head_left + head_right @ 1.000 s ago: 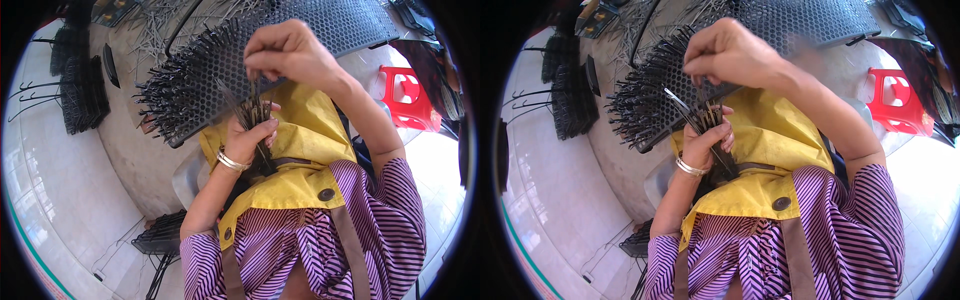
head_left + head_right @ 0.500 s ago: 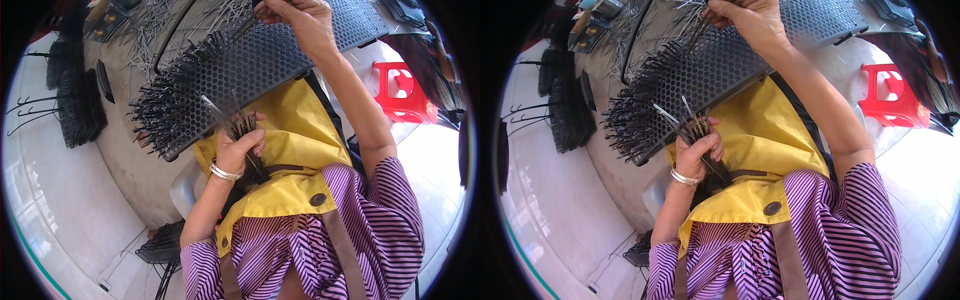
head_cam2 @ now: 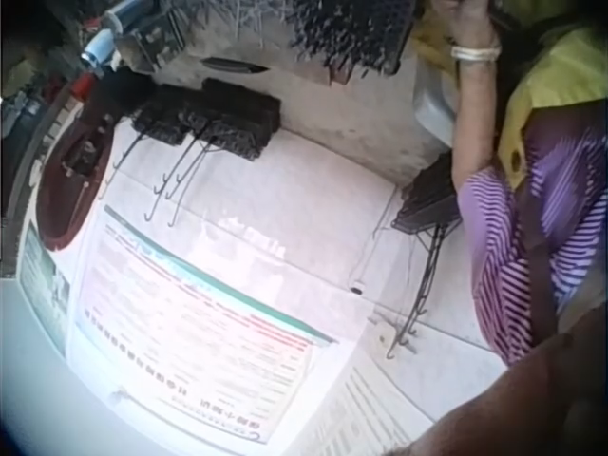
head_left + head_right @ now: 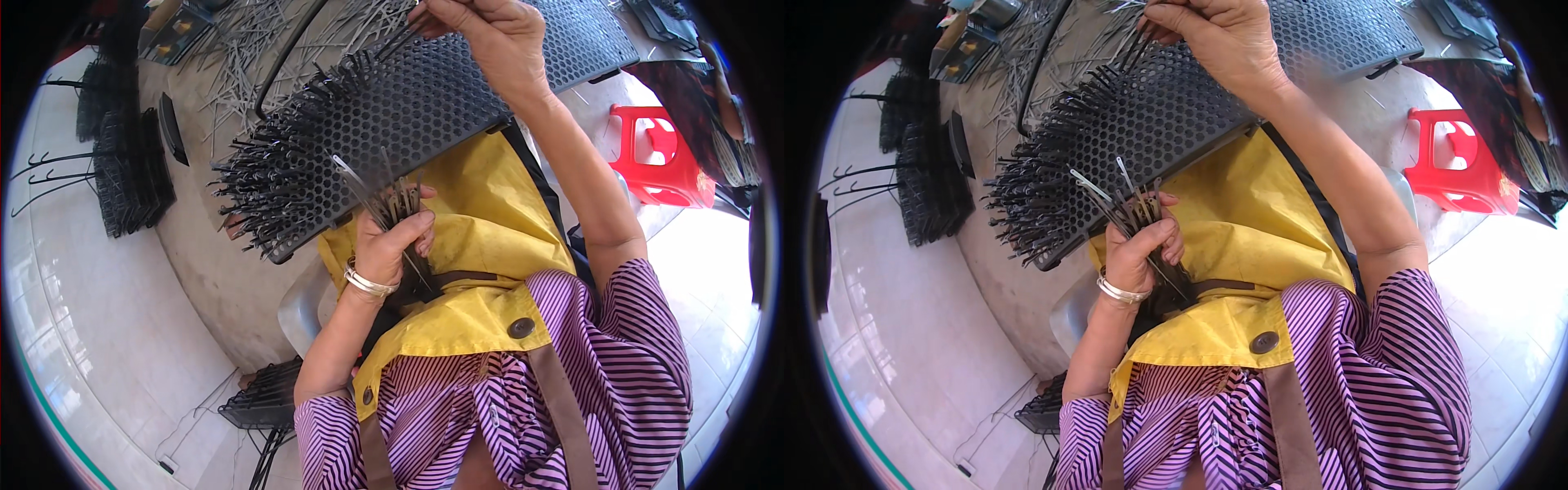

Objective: Sorting thin metal rods and inserting them individually into a perforated organizing tray.

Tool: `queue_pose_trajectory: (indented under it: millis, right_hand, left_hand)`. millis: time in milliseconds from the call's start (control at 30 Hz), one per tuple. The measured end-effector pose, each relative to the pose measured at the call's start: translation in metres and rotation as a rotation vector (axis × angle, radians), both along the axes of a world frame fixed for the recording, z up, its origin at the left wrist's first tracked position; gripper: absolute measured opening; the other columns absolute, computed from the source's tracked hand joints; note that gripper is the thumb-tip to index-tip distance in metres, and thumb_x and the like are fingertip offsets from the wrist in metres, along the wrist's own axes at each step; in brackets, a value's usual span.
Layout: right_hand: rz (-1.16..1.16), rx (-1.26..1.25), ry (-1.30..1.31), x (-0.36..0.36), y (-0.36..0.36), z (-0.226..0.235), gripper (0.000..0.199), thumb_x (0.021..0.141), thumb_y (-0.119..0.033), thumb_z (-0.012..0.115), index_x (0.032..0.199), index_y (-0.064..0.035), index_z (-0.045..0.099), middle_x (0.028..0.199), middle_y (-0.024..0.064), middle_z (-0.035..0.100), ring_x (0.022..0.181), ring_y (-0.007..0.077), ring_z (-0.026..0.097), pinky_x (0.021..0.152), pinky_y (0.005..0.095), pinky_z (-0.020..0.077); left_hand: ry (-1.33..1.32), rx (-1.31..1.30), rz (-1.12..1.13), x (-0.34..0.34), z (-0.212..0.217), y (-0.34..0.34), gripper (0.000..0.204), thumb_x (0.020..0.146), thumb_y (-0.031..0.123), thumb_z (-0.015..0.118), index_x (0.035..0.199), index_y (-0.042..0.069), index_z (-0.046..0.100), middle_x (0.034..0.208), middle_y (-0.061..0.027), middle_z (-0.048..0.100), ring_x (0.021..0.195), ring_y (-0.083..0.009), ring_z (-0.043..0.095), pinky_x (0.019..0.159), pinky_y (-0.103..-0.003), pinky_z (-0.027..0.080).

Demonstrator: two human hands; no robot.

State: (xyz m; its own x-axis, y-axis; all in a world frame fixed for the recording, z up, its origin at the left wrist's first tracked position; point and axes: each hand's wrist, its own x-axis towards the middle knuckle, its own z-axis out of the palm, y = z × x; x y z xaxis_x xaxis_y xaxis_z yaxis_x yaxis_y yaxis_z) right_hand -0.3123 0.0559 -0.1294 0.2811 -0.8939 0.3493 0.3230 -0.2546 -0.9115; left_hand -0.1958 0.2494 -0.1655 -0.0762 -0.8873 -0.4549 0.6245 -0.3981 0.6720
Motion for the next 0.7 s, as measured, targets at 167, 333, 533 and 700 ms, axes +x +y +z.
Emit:
queue_pose_trajectory:
  millis: [167,333,533,700]
  right_hand:
    - [-0.006,-0.058,0.052,0.0004,-0.0008,-0.0012,0.006,0.081,-0.001,0.055,0.084,0.0027,0.06,0.075,0.0053,0.062,0.067,0.0093,0.058,0.061,0.0198,0.0479]
    - [-0.018,-0.13,0.187,0.0009,-0.0006,-0.0027,0.007,0.081,-0.001,0.055,0.083,0.0028,0.061,0.075,0.0056,0.062,0.067,0.0091,0.058,0.061,0.0201,0.0477]
    - [0.069,0.045,0.011,0.0003,-0.0064,-0.0039,0.008,0.082,-0.001,0.055,0.083,0.0033,0.061,0.074,0.0069,0.062,0.064,0.0102,0.059,0.058,0.0207,0.048]
    - [0.071,0.039,0.018,-0.001,-0.0069,-0.0075,0.008,0.082,-0.002,0.054,0.082,0.0035,0.061,0.075,0.0073,0.063,0.063,0.0107,0.059,0.058,0.0206,0.0481]
  left_hand:
    - [0.018,-0.013,0.004,-0.0002,-0.0006,0.0012,0.026,0.077,0.005,0.057,0.101,-0.002,0.05,0.06,-0.002,0.048,0.047,-0.01,0.044,0.045,-0.023,0.037]
    - [0.016,-0.011,0.003,-0.0004,0.0001,0.0006,0.025,0.077,0.004,0.057,0.1,-0.002,0.05,0.06,-0.0019,0.048,0.047,-0.0098,0.044,0.045,-0.023,0.037]
    - [0.015,0.005,0.012,-0.0006,0.0011,0.0002,0.025,0.077,0.004,0.056,0.1,-0.002,0.05,0.06,-0.002,0.048,0.047,-0.0096,0.044,0.045,-0.023,0.036]
    - [-0.003,0.02,0.008,-0.0011,0.0033,-0.0008,0.024,0.077,0.005,0.057,0.099,-0.002,0.051,0.058,-0.0019,0.047,0.047,-0.0097,0.044,0.045,-0.023,0.036]
